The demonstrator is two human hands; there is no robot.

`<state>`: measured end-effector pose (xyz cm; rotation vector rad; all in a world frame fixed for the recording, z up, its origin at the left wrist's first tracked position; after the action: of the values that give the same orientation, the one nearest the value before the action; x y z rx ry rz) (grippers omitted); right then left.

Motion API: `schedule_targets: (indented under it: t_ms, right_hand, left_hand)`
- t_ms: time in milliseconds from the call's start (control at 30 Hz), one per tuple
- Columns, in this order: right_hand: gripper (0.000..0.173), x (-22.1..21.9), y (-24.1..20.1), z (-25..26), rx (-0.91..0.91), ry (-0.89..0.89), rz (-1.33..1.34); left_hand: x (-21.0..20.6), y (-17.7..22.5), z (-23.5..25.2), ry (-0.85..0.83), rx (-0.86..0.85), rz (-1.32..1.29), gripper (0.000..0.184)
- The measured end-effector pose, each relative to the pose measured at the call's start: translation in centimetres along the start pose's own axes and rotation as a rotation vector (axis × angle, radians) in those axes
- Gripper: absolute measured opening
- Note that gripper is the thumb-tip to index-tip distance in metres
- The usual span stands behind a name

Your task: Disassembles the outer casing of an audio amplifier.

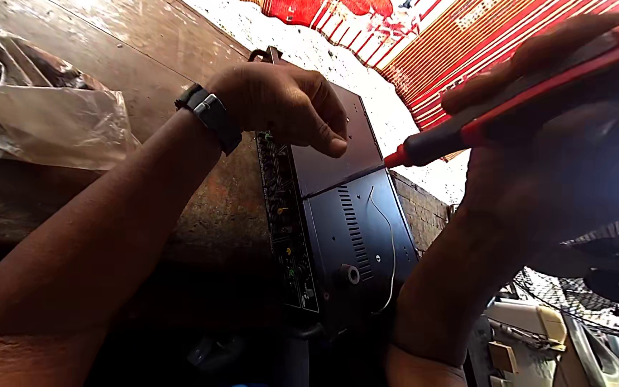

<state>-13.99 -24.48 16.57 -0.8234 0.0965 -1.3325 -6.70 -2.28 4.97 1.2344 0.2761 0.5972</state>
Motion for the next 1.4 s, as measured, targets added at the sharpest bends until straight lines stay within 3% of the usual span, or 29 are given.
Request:
schedule_targets:
  t_ms: [133,233,267,367,433,500,533,600,667,700,767,833,900,967,1067,1133,1200,1267,1333,1400]
  right_hand:
    - [0.042,0.2,0.0,0.6,-0.038,-0.045,0.099]
    - [0.009,-0.7,-0.1,1.7,-0.036,0.131,0.045]
    - [0.007,-1.3,-0.3,2.0,-0.065,0.197,0.058]
    - [0.03,-2.5,0.2,2.6,-0.112,0.216,0.358]
    - [0.049,-2.9,1.0,3.0,-0.105,0.016,0.852]
    - [0.052,-3.0,1.2,3.4,-0.116,-0.227,1.099]
    - [0.05,-2.9,1.2,3.6,-0.122,-0.241,1.023]
    - [0.041,-2.2,0.4,3.6,-0.174,-0.106,0.604]
    - [0.031,-1.6,-1.2,3.2,-0.315,0.01,0.225]
    - [0.031,-1.8,-1.6,3.1,-0.369,0.068,0.168]
    - [0.037,-2.2,-0.7,2.7,-0.328,0.098,0.403]
    - [0.048,-2.7,1.6,2.8,-0.182,-0.142,0.977]
    - [0.049,-2.9,2.5,3.2,-0.114,-0.384,1.175]
    - [0.045,-2.6,2.0,3.3,-0.19,-0.267,0.962]
    - [0.043,-2.0,-1.0,3.2,-0.451,0.006,0.321]
    - [0.042,-2.6,-1.8,3.2,-0.468,0.111,0.322]
    - [0.04,-3.4,-0.2,3.3,-0.296,-0.015,0.711]
    - [0.039,-3.9,1.1,3.7,-0.184,-0.316,1.074]
    - [0.038,-3.8,0.9,4.3,-0.161,-0.377,0.895]
    - [0.041,-2.3,-1.1,4.5,-0.203,-0.309,0.225]
  left_hand:
    - [-0.6,0.1,0.2,-0.008,-0.01,-0.001,0.012]
    - [-1.0,0.3,0.6,0.014,-0.034,0.001,0.019]
    - [-1.1,0.4,0.7,0.02,-0.049,0.007,0.02]
    - [-1.6,0.4,0.4,0.064,-0.117,-0.052,0.022]
    - [-2.3,0.1,-0.2,0.092,-0.179,-0.109,0.02]
    - [-3.7,0.4,-1.2,0.139,-0.21,-0.103,0.019]
    - [-4.5,0.6,-1.7,0.163,-0.222,-0.072,0.018]
    - [-6.3,1.1,-2.3,0.225,-0.231,0.056,0.015]
    - [-8.1,1.4,-2.3,0.331,-0.216,0.257,0.014]
    - [-8.8,1.3,-2.2,0.4,-0.217,0.329,0.015]
    - [-9.9,0.7,-2.1,0.501,-0.228,0.401,0.015]
    - [-10.8,0.2,-1.9,0.572,-0.207,0.426,0.017]
    - [-11.2,0.2,-1.9,0.624,-0.18,0.459,0.019]
    - [-11.3,0.1,-2.1,0.657,-0.17,0.454,0.019]
    - [-11.2,0.1,-2.3,0.707,-0.164,0.461,0.019]
    - [-11.1,0.1,-2.3,0.731,-0.15,0.47,0.021]
    - [-11.1,0.1,-2.3,0.756,-0.118,0.481,0.026]
    - [-11.3,0.2,-2.2,0.767,-0.092,0.484,0.031]
    - [-11.4,0.3,-2.4,0.769,-0.092,0.469,0.03]
    - [-11.6,0.5,-2.8,0.729,-0.107,0.476,0.022]
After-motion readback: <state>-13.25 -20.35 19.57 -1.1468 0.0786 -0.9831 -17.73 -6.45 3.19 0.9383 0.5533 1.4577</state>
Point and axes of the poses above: each hand's wrist, its own z-axis towards the middle knuckle, its own x-axis out of the back of the hand, y = z × x, the point moved 1 cm from there along z, towards the middle knuckle, and after that the axes turned 4 degrees about -z, right-handed, at the moved point
